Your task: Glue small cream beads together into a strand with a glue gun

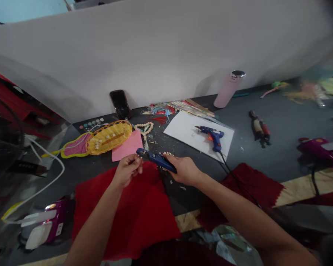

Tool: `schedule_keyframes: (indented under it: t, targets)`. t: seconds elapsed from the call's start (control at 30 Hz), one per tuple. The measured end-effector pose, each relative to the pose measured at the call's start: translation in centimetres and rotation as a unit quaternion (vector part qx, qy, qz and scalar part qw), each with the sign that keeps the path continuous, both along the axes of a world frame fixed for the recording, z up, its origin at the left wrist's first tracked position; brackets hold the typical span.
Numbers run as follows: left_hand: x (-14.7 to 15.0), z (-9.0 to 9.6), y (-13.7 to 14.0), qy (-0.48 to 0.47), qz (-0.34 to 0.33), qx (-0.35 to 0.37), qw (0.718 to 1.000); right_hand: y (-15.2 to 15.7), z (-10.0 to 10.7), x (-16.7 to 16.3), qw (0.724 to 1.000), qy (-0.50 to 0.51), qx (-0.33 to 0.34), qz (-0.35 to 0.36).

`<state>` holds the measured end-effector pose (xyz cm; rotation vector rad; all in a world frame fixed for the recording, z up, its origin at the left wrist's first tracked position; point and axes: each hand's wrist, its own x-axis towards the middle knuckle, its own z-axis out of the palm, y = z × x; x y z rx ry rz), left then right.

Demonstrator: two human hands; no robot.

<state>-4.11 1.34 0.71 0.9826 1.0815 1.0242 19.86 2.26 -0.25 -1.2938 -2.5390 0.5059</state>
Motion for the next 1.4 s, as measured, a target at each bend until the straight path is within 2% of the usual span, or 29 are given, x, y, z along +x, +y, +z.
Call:
schedule_keyframes:
  t: [0.13, 0.3, 0.43, 0.6, 0.73, 1.0, 1.17, 1.3, 1.4]
  targets:
    - [0.3, -0.5, 0.0, 0.069, 0.031, 0.051, 0.996, -0.1, 0.1, -0.3, 1.000, -0.010, 0.000, -0.019]
    - [1.2, -0.4, -0.2, 0.232, 0.108, 0.131, 0.958, 0.0, -0.2, -0.5, 0.999, 0.001, -0.006, -0.038]
    - [1.4, 0.2, -0.3, 0.295, 0.106, 0.148, 0.938, 0.4, -0.6, -0.3, 0.999, 0.033, 0.002, -0.010]
    - [0.4, 0.2, -0.1, 0.261, 0.040, 0.132, 0.955, 0.7, -0.9, 0.1, 0.999, 0.050, 0.005, 0.014]
    - [-0.1, 0.0, 0.0, 0.220, 0.018, 0.109, 0.969, 0.6, -0.8, 0.1, 0.999, 0.046, 0.002, 0.024]
    - [0.1, -0.5, -0.2, 0.153, 0.028, 0.088, 0.984, -0.1, -0.2, -0.2, 1.000, -0.002, 0.005, -0.004]
    - [0.7, -0.7, -0.2, 0.168, 0.055, 0.102, 0.979, -0.2, -0.1, -0.2, 0.999, -0.021, 0.009, -0.023]
    - [0.8, -0.3, -0.3, 0.190, 0.071, 0.102, 0.974, 0.1, -0.5, -0.2, 1.000, 0.002, 0.006, -0.009]
    - [0.6, 0.2, -0.3, 0.147, 0.047, 0.074, 0.985, 0.3, -0.7, -0.2, 0.999, 0.031, 0.006, 0.015]
